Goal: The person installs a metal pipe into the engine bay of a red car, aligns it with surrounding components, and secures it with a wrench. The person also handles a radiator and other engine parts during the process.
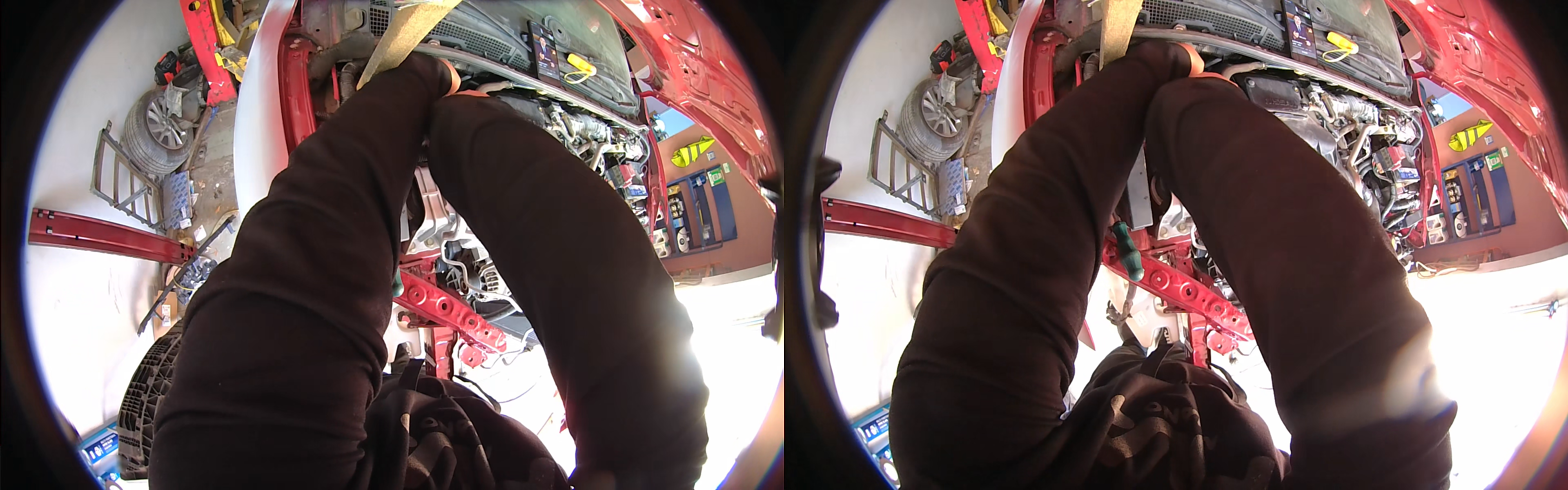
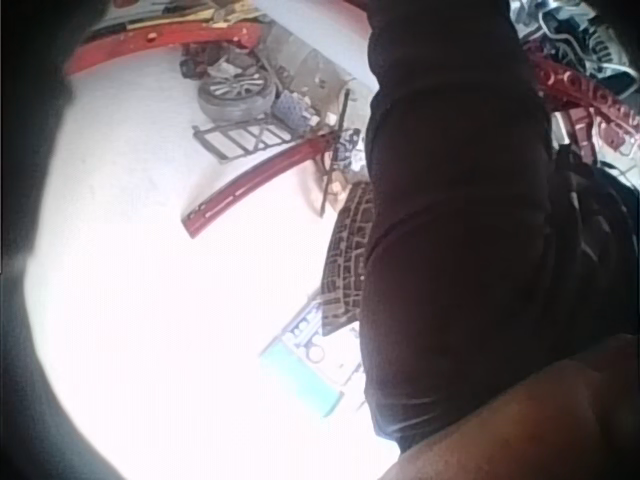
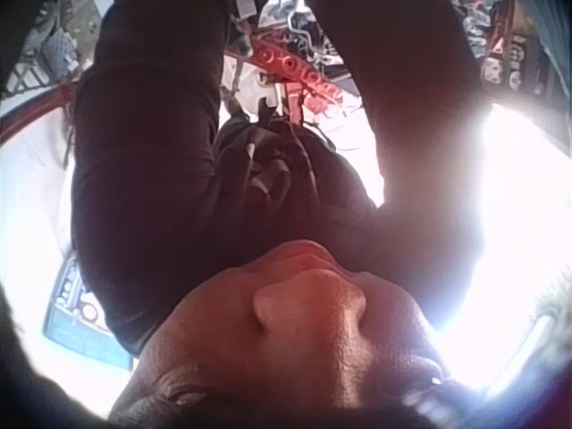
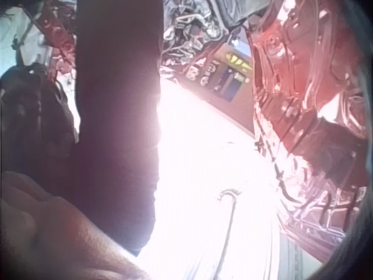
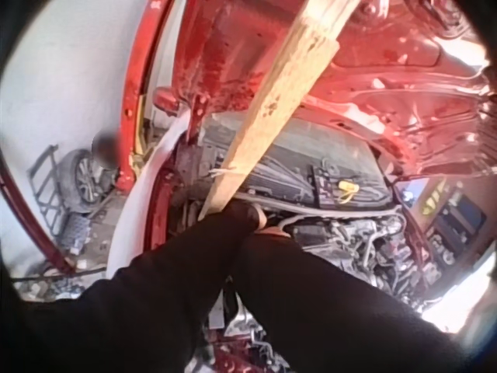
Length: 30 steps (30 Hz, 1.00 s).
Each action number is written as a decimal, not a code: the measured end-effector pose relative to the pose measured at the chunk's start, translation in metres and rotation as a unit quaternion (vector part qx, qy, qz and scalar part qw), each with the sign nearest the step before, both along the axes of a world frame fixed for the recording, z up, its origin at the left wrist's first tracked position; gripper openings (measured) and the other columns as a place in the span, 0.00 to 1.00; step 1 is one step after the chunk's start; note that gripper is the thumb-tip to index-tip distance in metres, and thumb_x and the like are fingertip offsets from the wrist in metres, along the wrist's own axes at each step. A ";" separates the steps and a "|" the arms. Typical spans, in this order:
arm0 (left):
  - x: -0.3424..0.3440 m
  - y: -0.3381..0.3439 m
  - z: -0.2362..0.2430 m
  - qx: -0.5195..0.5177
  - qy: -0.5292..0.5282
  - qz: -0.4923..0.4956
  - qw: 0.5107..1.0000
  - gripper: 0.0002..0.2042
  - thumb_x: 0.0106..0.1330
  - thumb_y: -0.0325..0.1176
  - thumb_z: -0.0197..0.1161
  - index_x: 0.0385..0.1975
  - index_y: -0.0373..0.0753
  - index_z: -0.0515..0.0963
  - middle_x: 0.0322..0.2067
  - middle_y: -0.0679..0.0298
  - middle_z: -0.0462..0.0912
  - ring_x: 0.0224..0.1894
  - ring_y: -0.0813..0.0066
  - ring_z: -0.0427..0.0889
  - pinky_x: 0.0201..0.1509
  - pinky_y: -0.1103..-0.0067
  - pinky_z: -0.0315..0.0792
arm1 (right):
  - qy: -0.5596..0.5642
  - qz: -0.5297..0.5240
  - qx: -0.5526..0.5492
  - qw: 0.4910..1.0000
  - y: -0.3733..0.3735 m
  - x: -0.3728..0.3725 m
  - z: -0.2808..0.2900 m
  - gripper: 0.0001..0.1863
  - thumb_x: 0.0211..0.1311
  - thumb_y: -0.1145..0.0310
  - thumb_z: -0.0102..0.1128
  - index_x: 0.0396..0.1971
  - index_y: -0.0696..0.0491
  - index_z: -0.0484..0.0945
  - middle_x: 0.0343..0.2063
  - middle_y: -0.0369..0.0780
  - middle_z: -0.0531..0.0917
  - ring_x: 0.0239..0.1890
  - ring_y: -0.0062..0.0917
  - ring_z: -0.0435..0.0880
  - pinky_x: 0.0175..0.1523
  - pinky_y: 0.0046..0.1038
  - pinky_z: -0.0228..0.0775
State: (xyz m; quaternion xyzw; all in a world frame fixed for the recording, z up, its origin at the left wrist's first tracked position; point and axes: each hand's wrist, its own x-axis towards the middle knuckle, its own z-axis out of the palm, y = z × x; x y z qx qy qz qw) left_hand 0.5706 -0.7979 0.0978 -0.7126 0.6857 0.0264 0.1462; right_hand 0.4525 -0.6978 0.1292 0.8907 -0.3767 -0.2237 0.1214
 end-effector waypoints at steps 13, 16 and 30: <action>-0.011 0.030 0.020 -0.009 0.037 -0.016 0.999 0.20 0.64 0.35 0.69 0.57 0.40 0.88 0.58 0.49 0.88 0.59 0.49 0.88 0.61 0.60 0.81 | 0.351 0.345 -0.002 0.871 -0.118 0.023 -0.058 0.11 0.56 0.62 0.69 0.35 0.50 0.92 0.38 0.47 0.90 0.42 0.41 0.88 0.47 0.46 0.78; -0.011 0.035 0.022 0.003 0.029 0.002 1.000 0.19 0.70 0.35 0.65 0.58 0.40 0.87 0.62 0.48 0.86 0.61 0.48 0.87 0.64 0.58 0.79 | 0.376 0.378 0.013 0.846 -0.150 0.022 -0.066 0.10 0.54 0.62 0.69 0.32 0.50 0.92 0.35 0.47 0.90 0.40 0.41 0.88 0.46 0.45 0.77; -0.034 0.106 0.007 -0.353 0.279 0.194 0.872 0.18 0.62 0.45 0.68 0.46 0.43 0.90 0.44 0.51 0.92 0.49 0.48 0.90 0.54 0.63 0.83 | 0.009 -0.137 0.209 0.968 -0.019 0.003 0.106 0.10 0.59 0.75 0.64 0.40 0.62 0.84 0.37 0.54 0.85 0.34 0.44 0.89 0.37 0.48 0.85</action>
